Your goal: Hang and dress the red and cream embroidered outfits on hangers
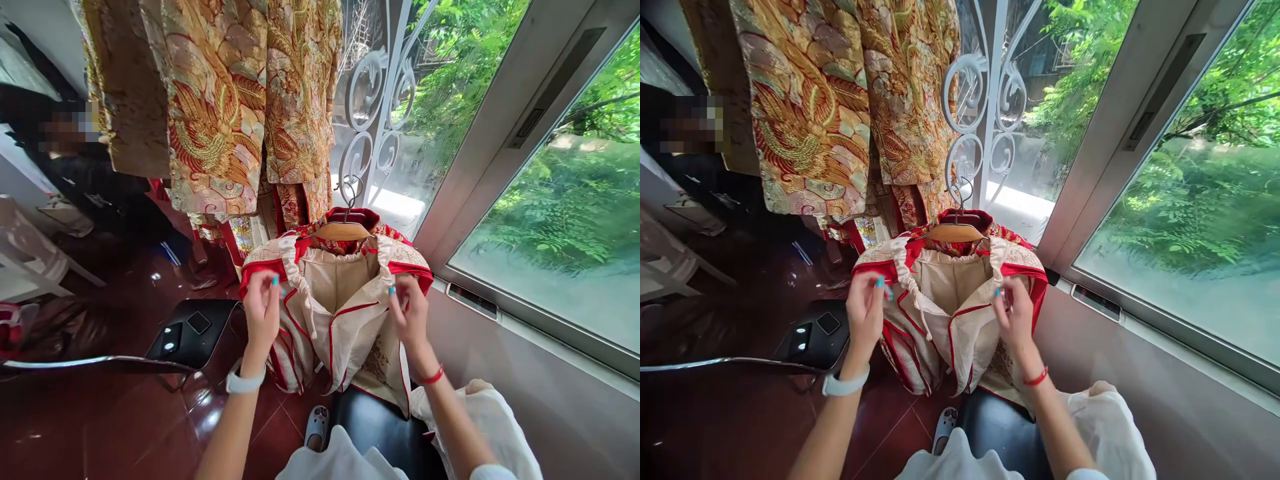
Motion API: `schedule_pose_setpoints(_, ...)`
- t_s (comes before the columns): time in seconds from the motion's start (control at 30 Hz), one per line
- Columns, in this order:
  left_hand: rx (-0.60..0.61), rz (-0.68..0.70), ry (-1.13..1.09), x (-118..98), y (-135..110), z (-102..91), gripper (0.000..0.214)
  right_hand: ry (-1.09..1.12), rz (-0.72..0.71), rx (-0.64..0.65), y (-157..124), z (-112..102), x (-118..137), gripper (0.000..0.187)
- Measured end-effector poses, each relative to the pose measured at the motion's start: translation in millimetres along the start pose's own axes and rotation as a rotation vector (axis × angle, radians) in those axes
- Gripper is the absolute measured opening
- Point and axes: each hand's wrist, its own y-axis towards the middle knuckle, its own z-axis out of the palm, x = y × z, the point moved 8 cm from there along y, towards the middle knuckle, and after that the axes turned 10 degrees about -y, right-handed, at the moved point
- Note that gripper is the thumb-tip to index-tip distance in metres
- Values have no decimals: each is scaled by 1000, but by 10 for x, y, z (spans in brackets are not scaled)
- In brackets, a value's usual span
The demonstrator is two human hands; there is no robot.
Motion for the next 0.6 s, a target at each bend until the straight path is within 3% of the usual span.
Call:
schedule_pose_setpoints(0.03, -104, 16, 13, 95, -223, -70, 19, 54, 75, -44, -233, 40, -81, 5)
schedule_pose_setpoints(0.1, -296, -57, 49, 429, -700, -119, 13, 147, 206, 24, -652, 334, -208, 8)
schedule_pose_setpoints(0.13, -276, -147, 70, 652, -899, -20, 11, 199, 216, 150, -809, 580, -204, 15)
schedule_pose_setpoints(0.23, 40, -323, 103, 1193, -1278, 528, 26, 231, 183, 504, -1055, 1274, -95, 37)
schedule_pose_setpoints(0.3, 178, -317, 117, 1341, -1370, 797, 35, 159, 216, 535, -1019, 1509, -111, 42)
schedule_pose_setpoints(0.4, 215, -282, 116, 1365, -1380, 931, 32, 130, 314, 446, -915, 1579, -236, 27)
schedule_pose_setpoints(0.5, 224, -324, 66, 1329, -1416, 918, 24, 272, 358, 408, -958, 1511, -339, 12)
schedule_pose_setpoints(0.6, 241, -397, 20, 1290, -1497, 867, 20, 454, 348, 408, -1078, 1383, -377, 12)
